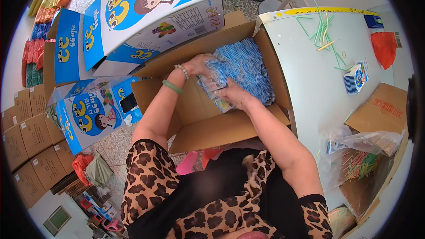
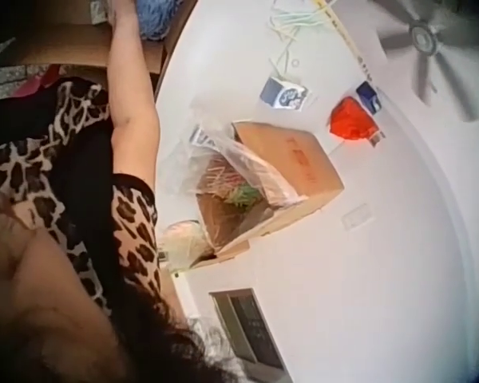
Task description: Packaging small packets and blue material bundles into cardboard boxes.
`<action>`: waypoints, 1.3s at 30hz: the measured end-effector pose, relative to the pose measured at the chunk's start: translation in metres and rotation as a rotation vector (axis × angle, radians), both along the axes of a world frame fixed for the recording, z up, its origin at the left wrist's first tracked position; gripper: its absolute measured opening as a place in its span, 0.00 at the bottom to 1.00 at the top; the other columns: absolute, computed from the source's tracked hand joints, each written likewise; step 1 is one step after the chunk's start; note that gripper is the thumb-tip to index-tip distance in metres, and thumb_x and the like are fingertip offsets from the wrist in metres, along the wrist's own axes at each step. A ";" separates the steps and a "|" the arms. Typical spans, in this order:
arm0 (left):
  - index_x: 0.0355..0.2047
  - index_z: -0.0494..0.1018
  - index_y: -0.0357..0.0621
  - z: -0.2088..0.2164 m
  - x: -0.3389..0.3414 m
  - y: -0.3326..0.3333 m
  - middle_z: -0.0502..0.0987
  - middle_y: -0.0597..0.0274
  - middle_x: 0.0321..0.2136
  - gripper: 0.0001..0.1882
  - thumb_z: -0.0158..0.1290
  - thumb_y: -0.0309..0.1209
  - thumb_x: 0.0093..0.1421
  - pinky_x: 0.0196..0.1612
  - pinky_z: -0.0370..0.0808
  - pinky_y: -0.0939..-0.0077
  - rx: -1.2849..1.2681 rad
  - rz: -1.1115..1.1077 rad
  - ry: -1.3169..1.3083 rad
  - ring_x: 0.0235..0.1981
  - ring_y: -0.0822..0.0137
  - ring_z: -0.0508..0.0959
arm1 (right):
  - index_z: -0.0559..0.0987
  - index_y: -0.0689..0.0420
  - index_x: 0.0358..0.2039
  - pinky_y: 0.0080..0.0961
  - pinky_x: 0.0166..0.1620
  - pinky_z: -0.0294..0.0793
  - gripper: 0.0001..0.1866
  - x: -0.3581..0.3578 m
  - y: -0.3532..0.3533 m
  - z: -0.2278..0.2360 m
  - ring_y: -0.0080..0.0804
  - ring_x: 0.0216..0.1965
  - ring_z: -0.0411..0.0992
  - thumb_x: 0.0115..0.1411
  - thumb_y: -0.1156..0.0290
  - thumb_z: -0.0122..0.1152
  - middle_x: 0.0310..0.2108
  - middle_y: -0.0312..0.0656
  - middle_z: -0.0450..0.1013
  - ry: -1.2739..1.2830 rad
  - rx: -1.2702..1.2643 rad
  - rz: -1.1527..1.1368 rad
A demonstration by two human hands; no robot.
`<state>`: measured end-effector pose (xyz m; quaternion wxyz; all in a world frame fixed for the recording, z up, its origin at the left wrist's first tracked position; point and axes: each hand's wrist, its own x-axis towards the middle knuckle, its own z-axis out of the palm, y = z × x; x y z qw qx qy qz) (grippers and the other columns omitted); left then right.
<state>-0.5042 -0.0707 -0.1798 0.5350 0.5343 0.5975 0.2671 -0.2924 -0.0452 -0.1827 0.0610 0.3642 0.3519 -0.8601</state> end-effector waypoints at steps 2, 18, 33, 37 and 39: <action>0.46 0.71 0.41 0.002 0.002 0.005 0.74 0.61 0.42 0.32 0.64 0.23 0.35 0.47 0.71 0.75 -0.210 0.017 -0.032 0.41 0.69 0.73 | 0.48 0.61 0.62 0.24 0.46 0.70 0.40 0.000 -0.001 0.001 0.30 0.44 0.69 0.50 0.81 0.56 0.46 0.44 0.68 0.008 -0.058 -0.076; 0.54 0.60 0.40 0.027 0.046 -0.036 0.68 0.47 0.49 0.36 0.61 0.25 0.43 0.50 0.69 0.65 0.396 0.289 0.699 0.48 0.49 0.71 | 0.41 0.62 0.62 0.27 0.56 0.62 0.44 0.000 -0.003 0.018 0.33 0.52 0.64 0.51 0.71 0.58 0.51 0.48 0.62 0.089 -0.075 -0.173; 0.45 0.73 0.35 -0.018 0.078 -0.063 0.73 0.63 0.44 0.13 0.48 0.26 0.60 0.42 0.71 0.80 -0.075 1.358 -0.314 0.39 0.71 0.73 | 0.53 0.57 0.60 0.26 0.58 0.58 0.34 0.006 0.002 0.021 0.28 0.53 0.61 0.54 0.73 0.56 0.52 0.40 0.62 0.102 -0.053 -0.107; 0.55 0.64 0.37 -0.036 0.085 -0.066 0.68 0.61 0.51 0.20 0.44 0.26 0.62 0.49 0.68 0.79 0.051 1.125 -0.451 0.46 0.70 0.71 | 0.54 0.54 0.61 0.26 0.57 0.57 0.34 0.001 0.006 0.030 0.27 0.53 0.60 0.55 0.71 0.55 0.53 0.38 0.62 0.133 -0.071 -0.056; 0.61 0.54 0.40 -0.042 0.088 -0.064 0.62 0.58 0.57 0.26 0.42 0.29 0.63 0.56 0.62 0.75 0.041 1.026 -0.512 0.54 0.67 0.65 | 0.57 0.52 0.60 0.25 0.55 0.57 0.32 0.005 0.007 0.022 0.25 0.52 0.60 0.55 0.69 0.55 0.53 0.35 0.62 0.128 -0.055 -0.071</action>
